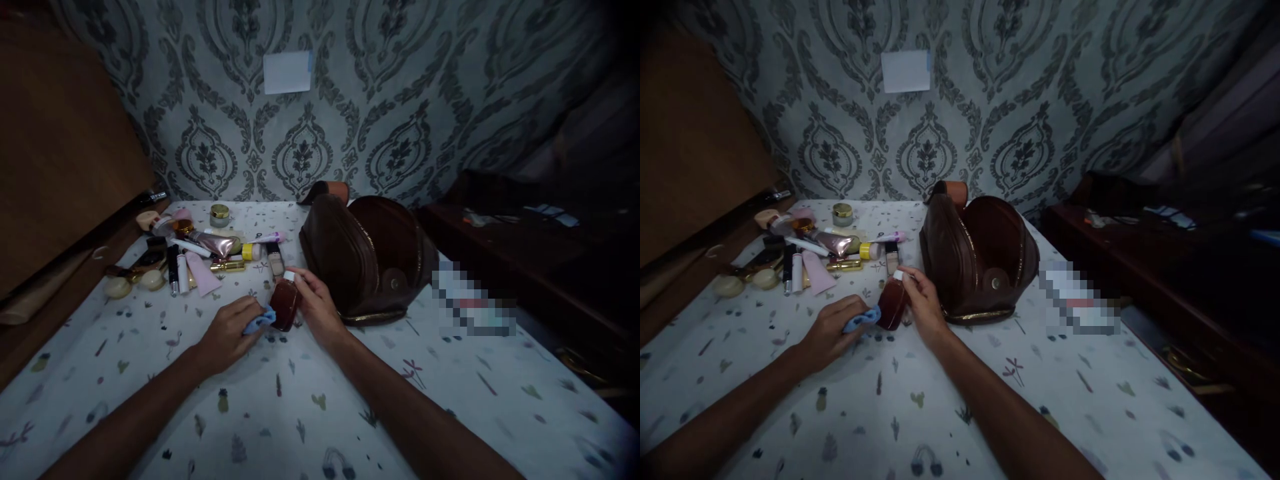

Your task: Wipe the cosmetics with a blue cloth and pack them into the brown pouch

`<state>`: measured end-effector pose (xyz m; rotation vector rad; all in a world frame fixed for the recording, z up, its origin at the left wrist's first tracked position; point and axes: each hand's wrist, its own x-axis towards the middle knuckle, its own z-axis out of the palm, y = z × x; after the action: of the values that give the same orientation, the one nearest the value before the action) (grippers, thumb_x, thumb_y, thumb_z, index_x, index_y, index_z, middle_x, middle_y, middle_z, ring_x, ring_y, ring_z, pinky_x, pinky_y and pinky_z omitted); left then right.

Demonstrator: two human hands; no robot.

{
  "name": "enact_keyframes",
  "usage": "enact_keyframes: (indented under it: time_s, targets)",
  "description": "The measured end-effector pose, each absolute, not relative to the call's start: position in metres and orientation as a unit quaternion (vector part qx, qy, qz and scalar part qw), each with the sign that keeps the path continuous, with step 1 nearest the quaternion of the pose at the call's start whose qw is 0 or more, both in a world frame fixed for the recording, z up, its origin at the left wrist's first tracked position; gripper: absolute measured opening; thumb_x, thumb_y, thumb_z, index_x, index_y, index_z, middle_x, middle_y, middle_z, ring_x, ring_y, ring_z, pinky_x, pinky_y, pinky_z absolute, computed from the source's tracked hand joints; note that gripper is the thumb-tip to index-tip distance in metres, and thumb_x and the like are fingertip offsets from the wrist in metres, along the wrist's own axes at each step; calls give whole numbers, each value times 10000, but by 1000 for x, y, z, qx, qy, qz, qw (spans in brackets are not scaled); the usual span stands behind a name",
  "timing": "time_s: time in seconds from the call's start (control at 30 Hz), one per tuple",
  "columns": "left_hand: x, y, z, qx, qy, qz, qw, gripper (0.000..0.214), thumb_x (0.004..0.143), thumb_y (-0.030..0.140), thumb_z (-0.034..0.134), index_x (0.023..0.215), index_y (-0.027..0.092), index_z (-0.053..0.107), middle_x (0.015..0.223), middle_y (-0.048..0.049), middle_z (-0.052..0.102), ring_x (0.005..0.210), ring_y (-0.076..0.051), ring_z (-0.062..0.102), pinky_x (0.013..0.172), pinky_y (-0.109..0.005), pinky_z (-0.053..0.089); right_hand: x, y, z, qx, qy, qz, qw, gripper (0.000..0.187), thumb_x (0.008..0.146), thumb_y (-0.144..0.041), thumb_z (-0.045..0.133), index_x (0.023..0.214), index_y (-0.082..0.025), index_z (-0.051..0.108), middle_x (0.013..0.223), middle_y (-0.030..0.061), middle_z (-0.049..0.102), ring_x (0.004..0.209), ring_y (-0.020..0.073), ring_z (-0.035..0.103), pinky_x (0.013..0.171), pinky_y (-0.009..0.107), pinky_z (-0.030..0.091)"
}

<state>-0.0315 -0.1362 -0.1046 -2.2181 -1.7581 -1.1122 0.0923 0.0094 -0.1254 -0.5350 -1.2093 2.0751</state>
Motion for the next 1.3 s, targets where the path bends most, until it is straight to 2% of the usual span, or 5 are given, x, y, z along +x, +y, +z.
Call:
enact_keyframes:
  time_s: [0.17,0.33,0.63,0.97,1.3]
  targets:
    - [-26,-125,-97,-596,-639,-486,5,124,973,255,493,971,183,594,909,-40,629,845,-162,600,770,-273,486,93,9,-123,-189,-489,788,322,413,763,-543,730,1065,-265,687,888,21,737,786,200,679,756,326,524]
    - [-22,-112,-99,-581,-640,-502,-25,176,962,289,491,1063,195,601,1048,-64,640,1011,-201,599,904,-333,476,95,9,-123,-160,-540,757,330,365,797,-532,702,1065,-284,706,936,16,723,868,201,664,819,333,520]
    - [-29,-135,-102,-594,-685,-402,-127,179,965,337,482,969,196,592,806,16,640,694,-138,586,651,-245,455,96,9,-118,-160,-515,779,319,371,763,-514,739,1034,-263,706,958,33,733,840,195,662,756,312,519]
    - [-6,-125,-81,-664,-630,-402,43,158,955,227,491,1053,205,613,1086,-84,612,1042,-214,581,899,-345,498,98,7,-114,-147,-543,761,323,365,743,-432,770,1057,-249,728,847,3,694,770,155,614,702,269,480]
    - [-17,-162,-111,-739,-599,-276,138,336,847,24,458,1090,204,604,1144,-131,585,1030,-241,577,782,-358,551,96,12,-116,-168,-593,704,352,300,706,-418,789,928,-226,728,779,-12,644,725,149,549,676,264,432]
